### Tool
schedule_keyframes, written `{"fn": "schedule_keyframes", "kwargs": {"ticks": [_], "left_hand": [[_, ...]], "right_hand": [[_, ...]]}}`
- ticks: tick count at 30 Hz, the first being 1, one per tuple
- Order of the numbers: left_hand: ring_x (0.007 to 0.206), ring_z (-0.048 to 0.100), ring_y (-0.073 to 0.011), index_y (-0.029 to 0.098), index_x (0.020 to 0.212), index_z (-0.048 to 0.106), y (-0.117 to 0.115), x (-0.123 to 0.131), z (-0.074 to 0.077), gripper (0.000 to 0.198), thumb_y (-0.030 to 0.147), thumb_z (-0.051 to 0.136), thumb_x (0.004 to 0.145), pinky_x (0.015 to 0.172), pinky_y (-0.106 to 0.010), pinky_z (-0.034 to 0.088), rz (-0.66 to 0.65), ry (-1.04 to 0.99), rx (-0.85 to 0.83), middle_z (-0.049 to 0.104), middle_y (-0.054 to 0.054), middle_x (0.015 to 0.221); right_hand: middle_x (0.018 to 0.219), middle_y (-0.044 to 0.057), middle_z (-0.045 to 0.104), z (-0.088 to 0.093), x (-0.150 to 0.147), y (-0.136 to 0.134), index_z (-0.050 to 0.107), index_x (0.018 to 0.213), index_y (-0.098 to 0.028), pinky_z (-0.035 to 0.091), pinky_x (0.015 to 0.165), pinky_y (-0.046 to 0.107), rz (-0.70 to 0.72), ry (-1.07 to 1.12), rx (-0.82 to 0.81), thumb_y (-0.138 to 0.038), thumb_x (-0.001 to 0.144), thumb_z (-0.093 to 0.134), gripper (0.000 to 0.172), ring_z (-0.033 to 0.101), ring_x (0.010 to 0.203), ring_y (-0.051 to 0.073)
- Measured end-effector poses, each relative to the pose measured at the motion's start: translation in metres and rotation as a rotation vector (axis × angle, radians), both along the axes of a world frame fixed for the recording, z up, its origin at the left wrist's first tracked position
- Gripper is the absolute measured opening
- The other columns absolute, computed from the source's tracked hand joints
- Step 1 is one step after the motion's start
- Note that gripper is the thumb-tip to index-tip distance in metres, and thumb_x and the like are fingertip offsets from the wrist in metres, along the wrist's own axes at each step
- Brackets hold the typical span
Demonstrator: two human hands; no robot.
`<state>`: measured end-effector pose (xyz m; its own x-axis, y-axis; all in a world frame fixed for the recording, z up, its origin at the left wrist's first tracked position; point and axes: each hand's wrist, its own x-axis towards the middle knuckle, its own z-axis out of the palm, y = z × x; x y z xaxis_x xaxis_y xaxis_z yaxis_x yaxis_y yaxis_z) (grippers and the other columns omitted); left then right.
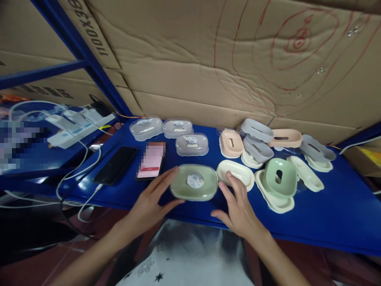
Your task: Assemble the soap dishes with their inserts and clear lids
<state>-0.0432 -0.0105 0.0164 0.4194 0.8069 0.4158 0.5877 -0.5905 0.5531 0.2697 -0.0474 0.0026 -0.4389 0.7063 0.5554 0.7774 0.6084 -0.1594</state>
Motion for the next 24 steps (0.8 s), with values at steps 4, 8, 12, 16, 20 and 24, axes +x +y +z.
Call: {"fn": "schedule_keyframes", "kwargs": {"ticks": [4,8,12,16,20,24], "left_hand": [[0.149,0.054,-0.0325,0.031,0.165,0.038,0.065,-0.025,0.032,0.078,0.05,0.074,0.099,0.125,-0.053,0.046,0.11,0.022,0.168,0.054,-0.01,0.163],[0.147,0.055,-0.0338,0.02,0.162,0.043,0.163,-0.045,0.048,0.084,0.044,0.083,0.092,0.125,-0.052,0.044,0.175,0.023,0.183,0.053,-0.016,0.163],[0.139,0.061,-0.0335,0.016,0.159,0.046,0.224,-0.046,0.041,0.087,0.04,0.087,0.086,0.12,-0.052,0.049,0.204,-0.013,0.021,0.055,-0.019,0.16],[0.133,0.066,-0.0332,0.019,0.163,0.04,0.237,-0.043,0.03,0.09,0.04,0.084,0.087,0.115,-0.053,0.052,0.193,-0.02,-0.11,0.05,-0.019,0.163],[0.152,0.048,-0.0385,0.02,0.169,0.026,0.225,-0.045,0.035,0.101,0.041,0.082,0.088,0.126,-0.057,0.039,0.163,0.066,-0.029,0.038,-0.021,0.171],[0.159,0.037,-0.037,0.015,0.164,0.038,0.178,-0.033,0.047,0.07,0.038,0.063,0.103,0.13,-0.058,0.033,0.084,0.181,0.22,0.041,-0.021,0.168]], "right_hand": [[0.167,0.024,0.038,0.003,-0.003,0.002,0.017,0.173,-0.023,0.048,0.113,0.061,-0.076,-0.009,-0.024,-0.044,0.106,0.06,0.082,0.044,0.151,0.041],[0.141,0.016,0.068,0.007,-0.005,0.007,0.042,0.161,-0.024,0.047,0.11,0.054,-0.193,-0.011,-0.02,-0.034,0.108,0.059,0.057,0.065,0.129,0.034],[0.128,0.013,0.076,0.005,0.002,0.007,0.061,0.14,-0.02,0.045,0.107,0.051,-0.352,-0.02,0.028,-0.028,0.108,0.057,0.034,0.071,0.119,0.031],[0.135,0.012,0.075,0.003,0.001,0.005,0.061,0.143,-0.02,0.046,0.11,0.051,-0.29,-0.077,-0.063,-0.029,0.109,0.055,0.035,0.07,0.124,0.029],[0.152,0.01,0.065,0.013,-0.001,0.011,0.05,0.156,-0.022,0.042,0.12,0.049,-0.088,-0.117,-0.172,-0.028,0.112,0.049,0.044,0.061,0.14,0.024],[0.15,0.011,0.066,0.03,0.023,0.019,0.056,0.151,-0.021,0.041,0.12,0.052,-0.226,-0.143,-0.069,-0.028,0.111,0.05,0.041,0.061,0.14,0.028]]}}
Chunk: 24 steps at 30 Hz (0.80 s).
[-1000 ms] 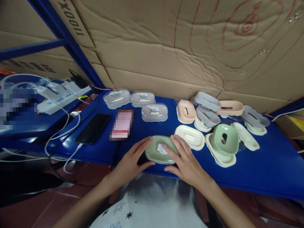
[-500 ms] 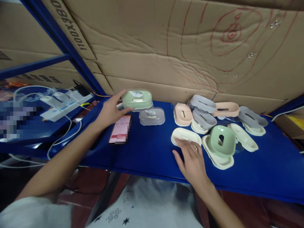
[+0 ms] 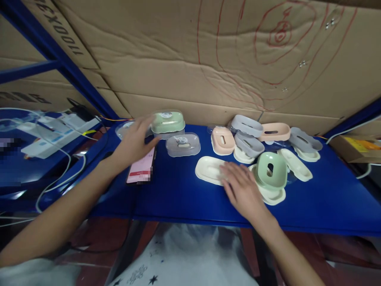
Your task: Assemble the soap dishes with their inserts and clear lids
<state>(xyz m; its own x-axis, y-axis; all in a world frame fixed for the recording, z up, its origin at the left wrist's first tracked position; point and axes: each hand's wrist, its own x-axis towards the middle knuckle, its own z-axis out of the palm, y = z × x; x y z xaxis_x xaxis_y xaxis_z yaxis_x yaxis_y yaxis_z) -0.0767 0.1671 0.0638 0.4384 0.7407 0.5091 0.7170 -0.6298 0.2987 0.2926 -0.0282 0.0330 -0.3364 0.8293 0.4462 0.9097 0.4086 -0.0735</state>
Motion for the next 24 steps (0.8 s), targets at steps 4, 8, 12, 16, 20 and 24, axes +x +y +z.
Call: {"fn": "schedule_keyframes", "kwargs": {"ticks": [4,8,12,16,20,24], "left_hand": [[0.15,0.051,-0.0302,0.026,0.154,0.053,-0.065,0.035,-0.005,0.044,0.034,0.049,0.111,0.126,-0.052,0.042,-0.373,0.208,-0.032,0.054,-0.013,0.16],[0.14,0.06,-0.0293,0.024,0.144,0.061,-0.09,0.072,-0.027,0.036,0.03,0.055,0.109,0.119,-0.047,0.047,-0.553,0.308,-0.04,0.061,-0.012,0.152],[0.11,0.071,-0.024,0.021,0.114,0.072,-0.079,0.081,-0.038,0.013,0.028,0.063,0.106,0.102,-0.039,0.054,-0.597,0.309,-0.006,0.073,-0.008,0.117],[0.108,0.07,-0.0247,0.02,0.113,0.071,-0.076,0.072,-0.035,0.014,0.03,0.065,0.106,0.101,-0.04,0.054,-0.618,0.293,0.028,0.073,-0.008,0.114],[0.133,0.062,-0.0313,0.025,0.138,0.064,-0.08,0.067,-0.03,0.034,0.03,0.067,0.105,0.112,-0.048,0.051,-0.598,0.318,0.074,0.065,-0.013,0.144],[0.143,0.057,-0.0299,0.027,0.138,0.065,-0.076,0.065,-0.033,0.035,0.03,0.069,0.104,0.12,-0.048,0.048,-0.659,0.304,0.027,0.064,-0.01,0.149]], "right_hand": [[0.132,0.022,0.073,0.0,0.04,-0.005,0.065,0.142,-0.012,0.047,0.104,0.059,-0.49,-0.093,0.14,-0.047,0.107,0.056,0.05,0.068,0.121,0.041],[0.115,0.021,0.079,-0.013,0.062,-0.021,0.072,0.129,-0.011,0.048,0.1,0.056,-0.609,-0.126,0.172,-0.047,0.108,0.055,0.044,0.073,0.104,0.037],[0.121,0.012,0.08,-0.013,0.053,-0.036,0.069,0.133,-0.02,0.044,0.109,0.053,-0.415,-0.04,0.271,-0.028,0.107,0.059,0.029,0.076,0.106,0.03],[0.125,0.007,0.078,-0.006,0.027,-0.037,0.063,0.139,-0.025,0.04,0.117,0.053,-0.054,0.08,0.123,-0.014,0.104,0.061,0.036,0.074,0.114,0.025],[0.131,0.007,0.076,0.001,0.004,-0.017,0.061,0.141,-0.022,0.043,0.115,0.047,0.223,0.094,-0.026,-0.008,0.104,0.06,0.04,0.07,0.123,0.022],[0.129,0.009,0.076,0.014,-0.008,0.007,0.06,0.142,-0.02,0.049,0.106,0.043,0.362,0.02,-0.076,-0.011,0.106,0.056,0.037,0.07,0.12,0.021]]}}
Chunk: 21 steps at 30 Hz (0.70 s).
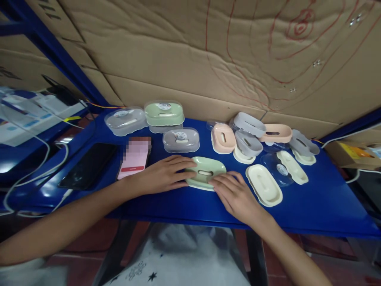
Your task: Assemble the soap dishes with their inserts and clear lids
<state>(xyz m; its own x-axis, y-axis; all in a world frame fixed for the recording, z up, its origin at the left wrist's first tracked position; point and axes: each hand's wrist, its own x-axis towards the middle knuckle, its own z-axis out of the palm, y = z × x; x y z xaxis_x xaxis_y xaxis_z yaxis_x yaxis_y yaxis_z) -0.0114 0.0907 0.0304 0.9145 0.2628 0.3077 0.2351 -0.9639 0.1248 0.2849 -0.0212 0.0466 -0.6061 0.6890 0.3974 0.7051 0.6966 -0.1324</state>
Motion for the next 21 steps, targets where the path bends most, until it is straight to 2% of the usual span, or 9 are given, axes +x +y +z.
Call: {"fn": "schedule_keyframes", "kwargs": {"ticks": [3,6,9,12,14,16,18,19,21], "left_hand": [[0.141,0.06,-0.0294,0.024,0.137,0.067,0.004,-0.001,-0.006,0.034,0.029,0.069,0.103,0.118,-0.045,0.05,-0.013,-0.026,-0.002,0.069,-0.01,0.143],[0.138,0.062,-0.0297,0.02,0.133,0.068,0.005,-0.002,-0.011,0.032,0.028,0.07,0.102,0.115,-0.044,0.054,-0.026,-0.044,0.05,0.071,-0.011,0.138],[0.135,0.063,-0.0292,0.018,0.129,0.07,0.005,-0.001,-0.014,0.028,0.03,0.069,0.103,0.113,-0.043,0.056,-0.045,-0.078,0.079,0.072,-0.012,0.134],[0.132,0.065,-0.0281,0.019,0.127,0.072,0.006,0.0,-0.015,0.027,0.033,0.067,0.104,0.11,-0.042,0.058,-0.052,-0.123,0.074,0.073,-0.011,0.131],[0.13,0.066,-0.0278,0.019,0.125,0.073,0.005,0.001,-0.014,0.025,0.031,0.067,0.104,0.108,-0.041,0.059,-0.036,-0.144,0.066,0.074,-0.011,0.129],[0.129,0.066,-0.0275,0.019,0.124,0.073,0.004,0.002,-0.014,0.024,0.03,0.067,0.103,0.108,-0.042,0.06,-0.022,-0.154,0.058,0.074,-0.01,0.127],[0.128,0.066,-0.0271,0.02,0.123,0.073,0.003,0.003,-0.013,0.023,0.03,0.067,0.103,0.109,-0.042,0.059,-0.019,-0.158,0.054,0.074,-0.01,0.126],[0.128,0.066,-0.0271,0.019,0.122,0.073,0.003,0.003,-0.013,0.023,0.03,0.066,0.103,0.109,-0.042,0.059,-0.019,-0.16,0.053,0.074,-0.01,0.126],[0.127,0.067,-0.0272,0.019,0.121,0.073,0.002,0.003,-0.012,0.022,0.029,0.066,0.103,0.107,-0.042,0.059,-0.018,-0.163,0.049,0.074,-0.01,0.125]], "right_hand": [[0.124,0.01,0.077,0.001,-0.005,0.011,0.064,0.136,-0.017,0.05,0.103,0.044,0.023,-0.162,0.037,-0.022,0.108,0.059,0.029,0.07,0.115,0.024],[0.12,0.01,0.077,-0.006,-0.008,0.013,0.069,0.127,-0.015,0.048,0.104,0.045,0.03,-0.293,0.107,-0.021,0.107,0.061,0.022,0.069,0.113,0.025],[0.12,0.009,0.077,-0.004,-0.006,0.019,0.07,0.122,-0.016,0.048,0.106,0.042,0.081,-0.259,0.091,-0.019,0.107,0.06,0.019,0.069,0.112,0.023],[0.125,0.008,0.077,0.015,0.004,0.045,0.069,0.127,-0.018,0.047,0.106,0.041,0.085,-0.166,0.066,-0.026,0.109,0.056,0.023,0.069,0.116,0.023],[0.128,0.011,0.076,0.03,0.009,0.077,0.069,0.13,-0.018,0.047,0.104,0.042,-0.033,-0.162,0.098,-0.029,0.11,0.052,0.028,0.068,0.121,0.026],[0.133,0.015,0.074,0.038,0.008,0.117,0.068,0.134,-0.015,0.046,0.101,0.045,-0.211,-0.234,0.131,-0.034,0.11,0.051,0.035,0.066,0.124,0.032],[0.145,0.021,0.066,0.037,-0.002,0.155,0.058,0.148,-0.01,0.043,0.103,0.049,-0.397,-0.338,0.127,-0.039,0.106,0.057,0.051,0.061,0.13,0.037],[0.144,0.023,0.066,0.035,-0.01,0.172,0.055,0.15,-0.008,0.043,0.102,0.05,-0.473,-0.392,0.114,-0.04,0.104,0.061,0.056,0.061,0.128,0.039],[0.13,0.025,0.072,0.031,-0.028,0.197,0.062,0.14,-0.005,0.042,0.099,0.05,-0.558,-0.458,0.095,-0.036,0.101,0.062,0.049,0.064,0.119,0.04]]}}
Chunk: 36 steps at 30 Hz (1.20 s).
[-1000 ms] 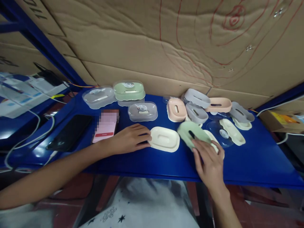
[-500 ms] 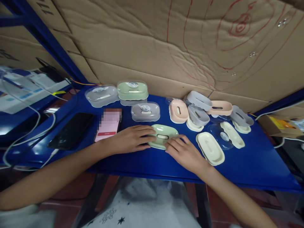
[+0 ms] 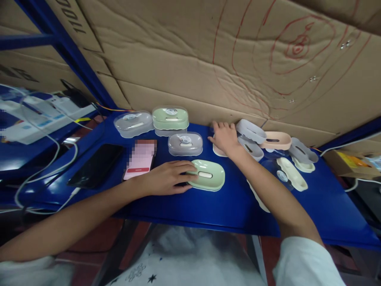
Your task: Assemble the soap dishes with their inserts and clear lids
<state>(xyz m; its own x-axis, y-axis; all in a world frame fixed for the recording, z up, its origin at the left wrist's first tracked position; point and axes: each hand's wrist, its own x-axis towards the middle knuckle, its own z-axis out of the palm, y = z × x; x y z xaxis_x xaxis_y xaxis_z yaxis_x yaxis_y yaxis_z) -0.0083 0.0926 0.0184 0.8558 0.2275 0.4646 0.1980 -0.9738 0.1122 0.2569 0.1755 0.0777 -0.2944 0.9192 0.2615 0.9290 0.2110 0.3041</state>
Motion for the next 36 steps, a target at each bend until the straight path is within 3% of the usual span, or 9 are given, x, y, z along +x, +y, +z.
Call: {"fn": "schedule_keyframes", "kwargs": {"ticks": [2,5,12,16,20,23,26,30,36], "left_hand": [[0.127,0.067,-0.0271,0.019,0.122,0.073,0.0,0.0,0.001,0.022,0.029,0.066,0.103,0.107,-0.041,0.059,-0.002,0.002,-0.009,0.074,-0.009,0.125],[0.127,0.066,-0.0263,0.02,0.121,0.072,0.0,-0.001,0.001,0.021,0.029,0.066,0.104,0.108,-0.04,0.058,-0.004,0.012,-0.026,0.074,-0.009,0.125],[0.123,0.067,-0.0268,0.021,0.111,0.072,-0.001,-0.004,0.002,0.018,0.037,0.07,0.102,0.104,-0.04,0.059,-0.019,-0.018,-0.115,0.071,-0.009,0.123],[0.111,0.071,-0.0251,0.02,0.113,0.066,-0.002,-0.006,0.003,0.032,0.039,0.083,0.092,0.085,-0.035,0.063,0.075,-0.022,-0.258,0.063,-0.011,0.132],[0.129,0.065,-0.0308,0.024,0.144,0.051,-0.002,-0.007,0.005,0.07,0.039,0.089,0.087,0.097,-0.042,0.063,0.101,-0.046,-0.375,0.051,-0.016,0.148],[0.143,0.056,-0.0332,0.03,0.155,0.043,-0.002,-0.006,0.006,0.076,0.038,0.084,0.092,0.107,-0.047,0.06,0.082,-0.033,-0.37,0.045,-0.016,0.157],[0.144,0.055,-0.0331,0.032,0.158,0.044,-0.001,-0.007,0.005,0.071,0.035,0.079,0.096,0.109,-0.048,0.058,0.067,-0.009,-0.36,0.048,-0.015,0.157],[0.145,0.053,-0.0324,0.034,0.16,0.043,0.001,-0.007,0.003,0.075,0.037,0.08,0.095,0.114,-0.049,0.055,0.03,-0.021,-0.394,0.05,-0.014,0.155],[0.147,0.051,-0.0337,0.035,0.164,0.039,-0.001,-0.007,0.006,0.085,0.032,0.083,0.092,0.121,-0.052,0.049,0.049,-0.018,-0.428,0.048,-0.014,0.158]], "right_hand": [[0.116,0.024,0.075,0.001,-0.013,0.013,0.07,0.122,-0.006,0.041,0.096,0.049,-0.011,-0.016,0.009,-0.026,0.102,0.055,0.032,0.065,0.111,0.038],[0.114,0.025,0.074,0.014,-0.013,0.012,0.071,0.115,-0.006,0.039,0.096,0.049,0.011,-0.024,0.055,-0.014,0.101,0.043,0.031,0.063,0.111,0.037],[0.118,0.015,0.07,0.041,0.043,-0.063,0.07,0.125,-0.021,0.047,0.094,0.049,0.168,0.183,0.356,-0.018,0.104,0.043,0.034,0.062,0.11,0.033],[0.108,0.01,0.069,0.019,0.062,-0.118,0.067,0.114,-0.024,0.053,0.091,0.044,0.367,0.48,0.355,-0.02,0.101,0.057,0.017,0.065,0.104,0.028],[0.106,0.009,0.069,-0.01,0.061,-0.15,0.065,0.111,-0.023,0.052,0.089,0.042,0.527,0.443,0.181,-0.016,0.1,0.062,0.014,0.066,0.102,0.027],[0.105,0.01,0.069,-0.019,0.053,-0.158,0.067,0.125,-0.022,0.051,0.088,0.041,0.586,0.318,0.053,-0.022,0.104,0.059,0.022,0.065,0.1,0.026],[0.104,0.01,0.068,-0.02,0.043,-0.163,0.063,0.143,-0.022,0.052,0.088,0.044,0.637,0.257,-0.027,-0.046,0.105,0.063,0.045,0.064,0.1,0.028],[0.137,0.018,0.065,-0.025,0.033,-0.167,0.051,0.158,-0.022,0.05,0.104,0.054,0.668,0.261,-0.099,-0.072,0.096,0.064,0.082,0.059,0.128,0.037],[0.155,0.017,0.057,-0.036,0.033,-0.166,0.05,0.158,-0.025,0.05,0.11,0.054,0.518,0.357,-0.146,-0.061,0.102,0.061,0.067,0.057,0.138,0.035]]}}
